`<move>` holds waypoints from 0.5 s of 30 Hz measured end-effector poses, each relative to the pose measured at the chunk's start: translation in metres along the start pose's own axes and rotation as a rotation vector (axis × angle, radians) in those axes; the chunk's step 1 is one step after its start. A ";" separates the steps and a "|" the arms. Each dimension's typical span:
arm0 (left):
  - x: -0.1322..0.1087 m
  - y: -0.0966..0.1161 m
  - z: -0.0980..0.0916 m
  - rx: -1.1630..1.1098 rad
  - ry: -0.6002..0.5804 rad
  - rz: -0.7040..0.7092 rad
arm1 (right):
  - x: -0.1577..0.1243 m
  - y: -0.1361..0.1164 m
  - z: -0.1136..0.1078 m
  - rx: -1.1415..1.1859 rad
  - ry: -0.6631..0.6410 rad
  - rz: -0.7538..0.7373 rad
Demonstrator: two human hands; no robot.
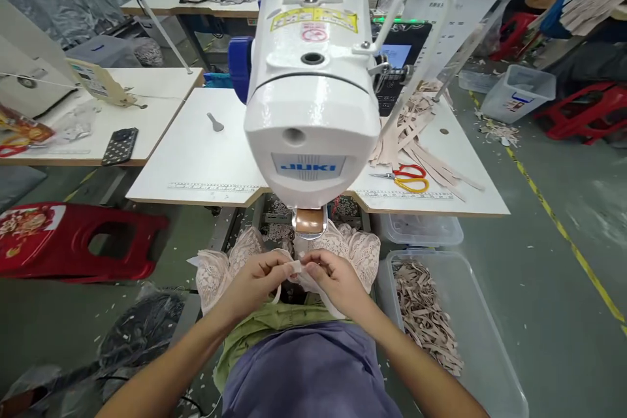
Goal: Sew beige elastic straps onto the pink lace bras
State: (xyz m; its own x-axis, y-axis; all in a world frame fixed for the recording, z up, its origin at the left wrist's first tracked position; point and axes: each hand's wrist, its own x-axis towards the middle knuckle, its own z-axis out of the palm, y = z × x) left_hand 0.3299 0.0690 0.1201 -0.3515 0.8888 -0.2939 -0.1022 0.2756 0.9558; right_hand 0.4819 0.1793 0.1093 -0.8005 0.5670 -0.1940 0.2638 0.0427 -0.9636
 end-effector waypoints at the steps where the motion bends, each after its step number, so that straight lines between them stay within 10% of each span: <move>1: -0.003 0.003 0.004 0.072 -0.074 0.024 | 0.002 -0.003 -0.001 0.003 -0.027 -0.011; 10: 0.011 -0.013 0.011 0.403 -0.103 0.197 | 0.001 0.007 -0.035 -0.404 -0.174 -0.069; 15: 0.001 -0.040 0.024 0.129 0.329 0.190 | 0.011 0.037 -0.033 -0.211 0.273 0.080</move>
State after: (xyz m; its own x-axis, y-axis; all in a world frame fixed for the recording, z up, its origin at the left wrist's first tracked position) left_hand 0.3559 0.0677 0.0819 -0.6340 0.7698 -0.0744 0.1038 0.1800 0.9782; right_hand 0.5006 0.2149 0.0772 -0.6069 0.7733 -0.1832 0.4480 0.1425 -0.8826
